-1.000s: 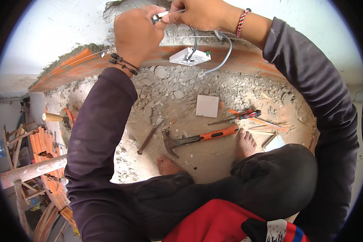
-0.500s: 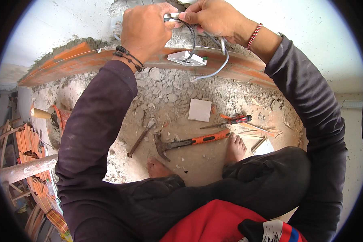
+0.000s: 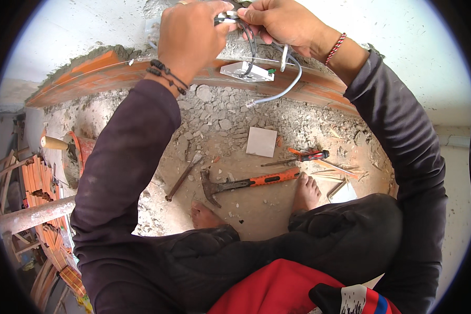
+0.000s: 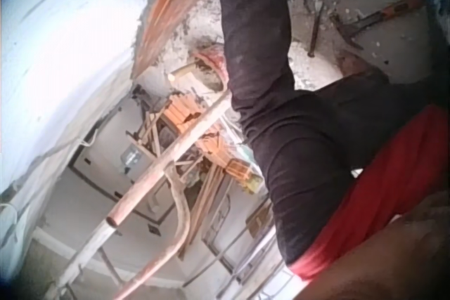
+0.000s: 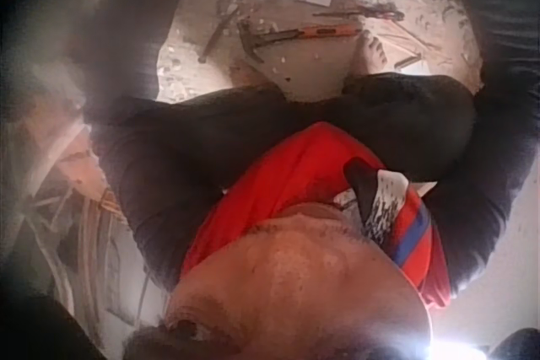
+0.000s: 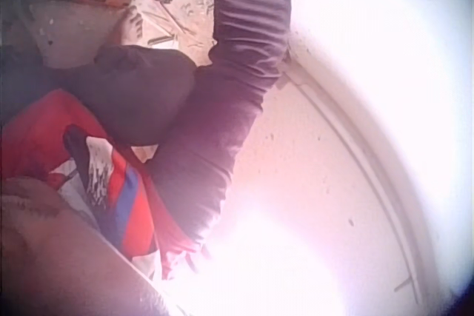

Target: The person installs an electrical outlet by connecting wires to a socket plate, inserting it into a wall box, and securing it using a hammer and screwdriver.

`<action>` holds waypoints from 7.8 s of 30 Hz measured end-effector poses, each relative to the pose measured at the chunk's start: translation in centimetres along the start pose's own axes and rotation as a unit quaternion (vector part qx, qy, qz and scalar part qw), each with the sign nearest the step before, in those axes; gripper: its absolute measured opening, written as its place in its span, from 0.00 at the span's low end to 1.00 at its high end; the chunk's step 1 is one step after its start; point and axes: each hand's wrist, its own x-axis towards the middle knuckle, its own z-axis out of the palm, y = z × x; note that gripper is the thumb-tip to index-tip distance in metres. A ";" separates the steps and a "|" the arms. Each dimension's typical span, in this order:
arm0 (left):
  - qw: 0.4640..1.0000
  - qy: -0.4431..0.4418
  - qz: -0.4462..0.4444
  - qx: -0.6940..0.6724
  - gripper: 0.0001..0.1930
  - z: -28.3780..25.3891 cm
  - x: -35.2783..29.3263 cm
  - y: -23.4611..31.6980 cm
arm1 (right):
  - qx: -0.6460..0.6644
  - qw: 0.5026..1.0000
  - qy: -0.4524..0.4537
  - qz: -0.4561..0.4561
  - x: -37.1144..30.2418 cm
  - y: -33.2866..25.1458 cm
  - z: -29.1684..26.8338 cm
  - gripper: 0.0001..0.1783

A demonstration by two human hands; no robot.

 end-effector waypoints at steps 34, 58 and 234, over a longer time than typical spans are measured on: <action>0.705 -0.142 -0.489 -0.493 0.15 0.0 -0.8 4.5 | -0.364 0.872 0.060 -0.323 1.0 -0.8 -0.8 0.09; 0.706 -0.080 -0.532 -0.459 0.27 1.3 -0.8 2.7 | -0.495 0.779 0.000 -0.385 -0.3 -3.1 -1.0 0.09; 0.431 -0.168 -0.447 -0.766 0.14 2.5 -1.4 2.2 | -0.245 0.953 -0.020 -0.180 -10.3 2.7 1.5 0.11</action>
